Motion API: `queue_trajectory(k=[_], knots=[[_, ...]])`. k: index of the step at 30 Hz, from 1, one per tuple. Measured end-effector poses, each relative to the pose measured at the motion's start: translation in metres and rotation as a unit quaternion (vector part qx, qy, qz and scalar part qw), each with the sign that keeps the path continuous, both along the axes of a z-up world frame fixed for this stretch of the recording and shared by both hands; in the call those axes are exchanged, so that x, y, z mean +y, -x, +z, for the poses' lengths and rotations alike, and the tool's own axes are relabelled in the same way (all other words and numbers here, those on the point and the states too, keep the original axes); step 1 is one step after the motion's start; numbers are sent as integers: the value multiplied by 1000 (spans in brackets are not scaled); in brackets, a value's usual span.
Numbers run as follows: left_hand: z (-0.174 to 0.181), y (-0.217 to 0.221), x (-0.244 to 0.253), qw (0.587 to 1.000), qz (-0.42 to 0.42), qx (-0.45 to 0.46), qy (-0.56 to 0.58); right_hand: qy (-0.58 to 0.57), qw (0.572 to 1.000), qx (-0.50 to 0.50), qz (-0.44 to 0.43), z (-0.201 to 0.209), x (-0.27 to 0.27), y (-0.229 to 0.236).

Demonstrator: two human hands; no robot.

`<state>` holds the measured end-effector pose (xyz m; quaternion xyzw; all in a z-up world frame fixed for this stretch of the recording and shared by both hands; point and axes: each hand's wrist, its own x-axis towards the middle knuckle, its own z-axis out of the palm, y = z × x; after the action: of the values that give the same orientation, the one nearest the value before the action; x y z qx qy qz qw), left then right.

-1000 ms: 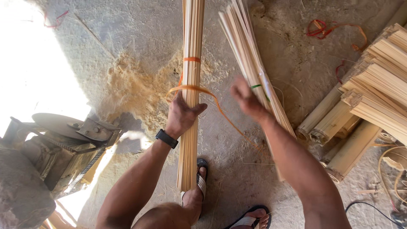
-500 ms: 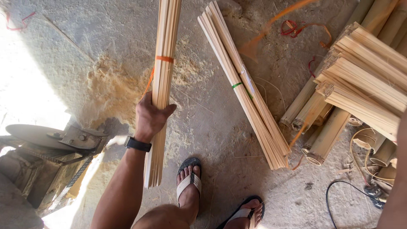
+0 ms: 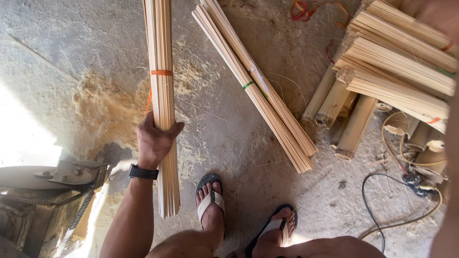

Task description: The person sits on the floor and uses a manual splitting machine to process bamboo sticks. They feed bundles of sticks into the machine, which shaves them into thinner strips, and then collects the processed sticks.

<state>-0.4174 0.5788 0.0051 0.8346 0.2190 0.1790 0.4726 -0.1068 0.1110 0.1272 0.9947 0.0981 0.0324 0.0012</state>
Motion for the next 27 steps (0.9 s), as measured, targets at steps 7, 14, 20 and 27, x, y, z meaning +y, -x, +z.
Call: queue_trajectory(k=[7,14,20,27], knots=[[-1,-4,-60,996,-27,-78,31,-203,937,250,132,3,100,143],[29,54,-168,937,-95,-304,-146,-510,802,178,255,-20,209,263],[101,150,-114,944,-290,-83,-136,-520,802,159,249,8,134,292],[177,173,-53,909,-195,-302,209,-356,828,255,350,21,92,357]])
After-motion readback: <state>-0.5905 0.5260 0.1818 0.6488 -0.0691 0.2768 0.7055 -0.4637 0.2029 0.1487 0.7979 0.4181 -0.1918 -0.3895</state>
